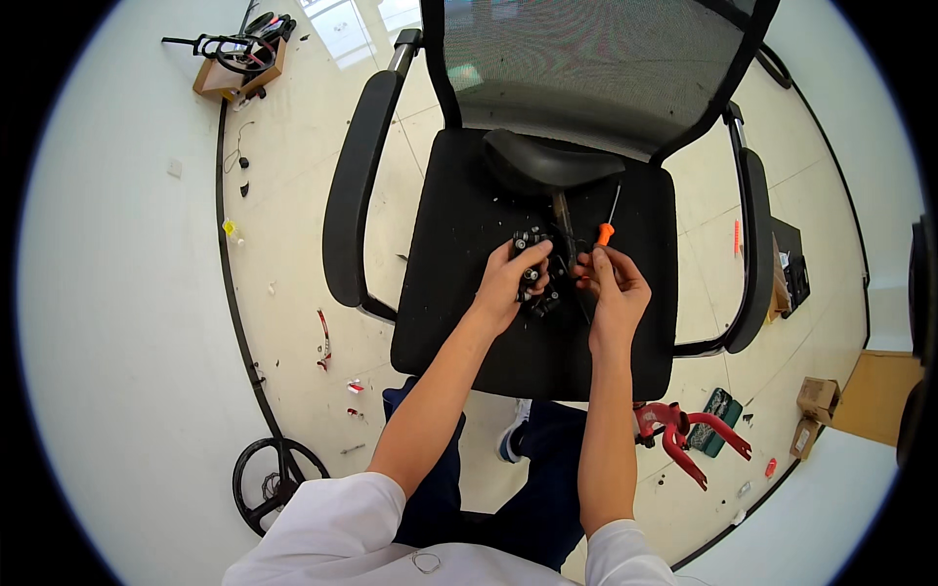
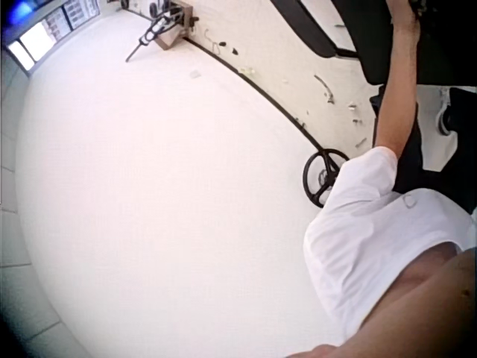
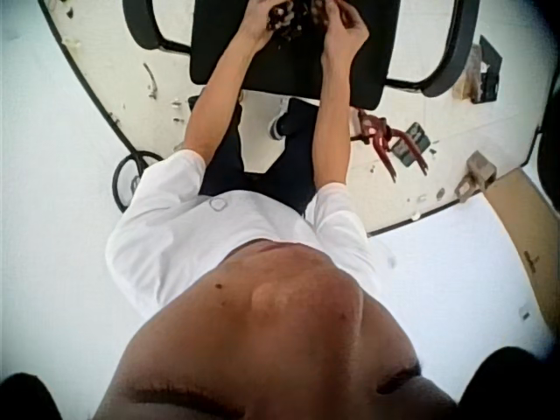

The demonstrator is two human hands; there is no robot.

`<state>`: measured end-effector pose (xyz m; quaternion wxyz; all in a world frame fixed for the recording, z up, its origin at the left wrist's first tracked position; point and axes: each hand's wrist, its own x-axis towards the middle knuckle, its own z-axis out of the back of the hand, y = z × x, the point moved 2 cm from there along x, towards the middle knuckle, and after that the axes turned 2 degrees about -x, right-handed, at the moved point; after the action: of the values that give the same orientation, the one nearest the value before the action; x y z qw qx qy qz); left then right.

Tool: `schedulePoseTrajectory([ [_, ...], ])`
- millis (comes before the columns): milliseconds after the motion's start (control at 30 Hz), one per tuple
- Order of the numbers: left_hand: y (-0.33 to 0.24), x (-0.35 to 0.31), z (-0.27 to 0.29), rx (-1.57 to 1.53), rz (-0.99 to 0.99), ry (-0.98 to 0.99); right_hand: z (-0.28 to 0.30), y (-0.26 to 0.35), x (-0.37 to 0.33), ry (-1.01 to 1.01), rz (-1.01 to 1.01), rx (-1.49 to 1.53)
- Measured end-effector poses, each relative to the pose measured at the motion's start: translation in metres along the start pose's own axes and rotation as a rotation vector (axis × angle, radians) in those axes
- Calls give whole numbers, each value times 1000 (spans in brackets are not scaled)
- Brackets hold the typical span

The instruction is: The person sits on the floor and assembles small mechanical parts, likely a bicycle gear cassette, using their hands. They pick up individual components and fit them together, occasionally using a screwdriver. The workspace is cluttered with tools and parts.

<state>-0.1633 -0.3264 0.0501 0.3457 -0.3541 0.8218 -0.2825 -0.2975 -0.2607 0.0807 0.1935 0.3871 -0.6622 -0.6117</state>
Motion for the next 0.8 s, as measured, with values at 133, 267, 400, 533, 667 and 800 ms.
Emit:
schedulePoseTrajectory([
  [133, -2, 2, 7, -198, 31, 14, -3, -1, 1, 121, 39, 94],
  [267, 3, -1, 13, -232, 32, -38, -7, -2, -7, 253, 65, 79],
  [400, 2, 3, 7, -213, 45, -105, -11, 3, -5, 348, 70, 132],
  [533, 4, -2, 15, -213, 47, -56, -16, -2, -8, 308, 12, 51],
  [667, 11, -5, 19, -174, 100, -95, -16, -9, -14, 271, 42, -69],
  [800, -1, 2, 16, -151, 65, -85, -28, -2, -11, 239, 85, -111],
])
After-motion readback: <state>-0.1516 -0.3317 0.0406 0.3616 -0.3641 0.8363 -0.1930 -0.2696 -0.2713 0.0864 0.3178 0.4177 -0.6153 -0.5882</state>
